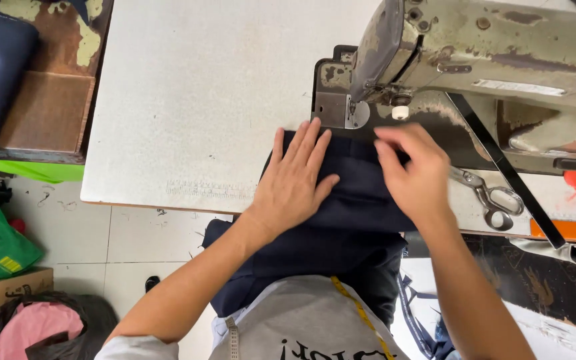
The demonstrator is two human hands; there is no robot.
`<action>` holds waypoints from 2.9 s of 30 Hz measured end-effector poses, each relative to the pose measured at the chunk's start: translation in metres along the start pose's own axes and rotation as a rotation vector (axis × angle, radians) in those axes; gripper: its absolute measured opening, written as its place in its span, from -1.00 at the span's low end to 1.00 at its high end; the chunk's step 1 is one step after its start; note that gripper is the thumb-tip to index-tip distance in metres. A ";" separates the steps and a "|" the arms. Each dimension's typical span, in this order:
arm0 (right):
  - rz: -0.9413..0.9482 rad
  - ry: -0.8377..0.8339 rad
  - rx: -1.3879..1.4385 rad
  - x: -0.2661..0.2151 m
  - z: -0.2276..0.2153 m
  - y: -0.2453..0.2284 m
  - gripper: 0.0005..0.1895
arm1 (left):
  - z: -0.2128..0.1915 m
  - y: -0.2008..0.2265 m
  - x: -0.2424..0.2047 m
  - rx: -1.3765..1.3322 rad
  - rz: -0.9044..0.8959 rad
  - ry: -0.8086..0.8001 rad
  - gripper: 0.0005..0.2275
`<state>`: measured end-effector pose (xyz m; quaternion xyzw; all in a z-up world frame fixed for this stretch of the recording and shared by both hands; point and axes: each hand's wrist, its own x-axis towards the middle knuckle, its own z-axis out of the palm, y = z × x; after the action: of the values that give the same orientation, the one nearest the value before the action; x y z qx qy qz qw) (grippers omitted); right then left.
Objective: Trimming excess fabric scraps from a garment piece using tailor scissors at a sewing workstation.
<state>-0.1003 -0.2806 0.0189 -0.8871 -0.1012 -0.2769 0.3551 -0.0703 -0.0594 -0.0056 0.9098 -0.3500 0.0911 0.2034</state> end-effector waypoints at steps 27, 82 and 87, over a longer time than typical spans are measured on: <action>0.003 -0.087 -0.244 0.069 0.043 0.067 -0.81 | -0.001 0.001 -0.003 0.005 -0.099 -0.158 -0.34; -0.112 -0.424 -0.526 -0.064 0.032 -0.053 -0.13 | -0.083 -0.044 0.018 -1.213 -0.830 -0.425 -0.56; -0.091 -0.423 -0.499 -0.063 0.032 -0.053 -0.13 | -0.073 -0.054 0.043 -1.300 -0.743 -0.359 -0.52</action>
<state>-0.1589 -0.2189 -0.0047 -0.9791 -0.1413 -0.1185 0.0855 -0.0034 -0.0174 0.0567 0.6662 -0.0324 -0.3564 0.6543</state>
